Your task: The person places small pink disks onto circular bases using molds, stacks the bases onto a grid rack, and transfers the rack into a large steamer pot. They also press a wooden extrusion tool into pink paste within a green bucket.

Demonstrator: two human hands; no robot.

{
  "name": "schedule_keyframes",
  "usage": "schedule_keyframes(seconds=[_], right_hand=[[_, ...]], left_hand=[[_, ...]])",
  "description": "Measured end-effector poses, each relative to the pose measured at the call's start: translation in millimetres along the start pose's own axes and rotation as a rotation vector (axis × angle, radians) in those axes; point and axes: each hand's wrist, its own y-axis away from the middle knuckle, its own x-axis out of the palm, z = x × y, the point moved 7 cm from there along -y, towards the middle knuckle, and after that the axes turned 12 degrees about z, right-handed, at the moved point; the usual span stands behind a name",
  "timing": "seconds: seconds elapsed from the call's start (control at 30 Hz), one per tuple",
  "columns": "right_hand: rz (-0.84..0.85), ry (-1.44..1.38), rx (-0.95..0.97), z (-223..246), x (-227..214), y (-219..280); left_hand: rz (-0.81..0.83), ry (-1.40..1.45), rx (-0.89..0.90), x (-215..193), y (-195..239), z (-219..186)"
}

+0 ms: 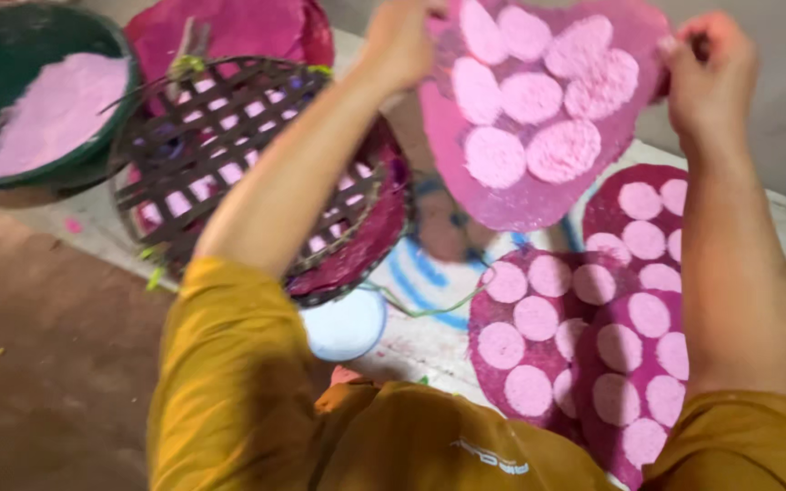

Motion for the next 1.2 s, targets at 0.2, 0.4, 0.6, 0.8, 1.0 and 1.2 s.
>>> schedule_keyframes(seconds=[0.2, 0.4, 0.6, 0.8, 1.0, 1.2], right_hand=[[0.18, -0.235, -0.15, 86.1, 152.5, -51.7], [0.189, -0.289, -0.124, 103.9, 293.3, -44.1], [0.152, -0.1, -0.12, 88.9, 342.7, -7.0], [0.211, -0.164, 0.031, 71.2, 334.3, 11.5], [0.164, -0.058, 0.044, 31.9, 218.3, 39.3], [-0.107, 0.049, 0.372, -143.8, -10.8, 133.8]], left_hand=[[0.148, -0.229, -0.224, -224.5, 114.8, 12.3], [0.079, -0.148, -0.495, -319.0, 236.9, 30.0], [0.066, -0.092, -0.607, -305.9, 316.3, 61.7], [0.114, -0.559, -0.675, -310.5, 303.4, 48.5], [0.195, -0.449, -0.349, -217.4, 171.8, -33.9], [0.42, 0.007, -0.005, 10.5, 67.8, -112.8]])
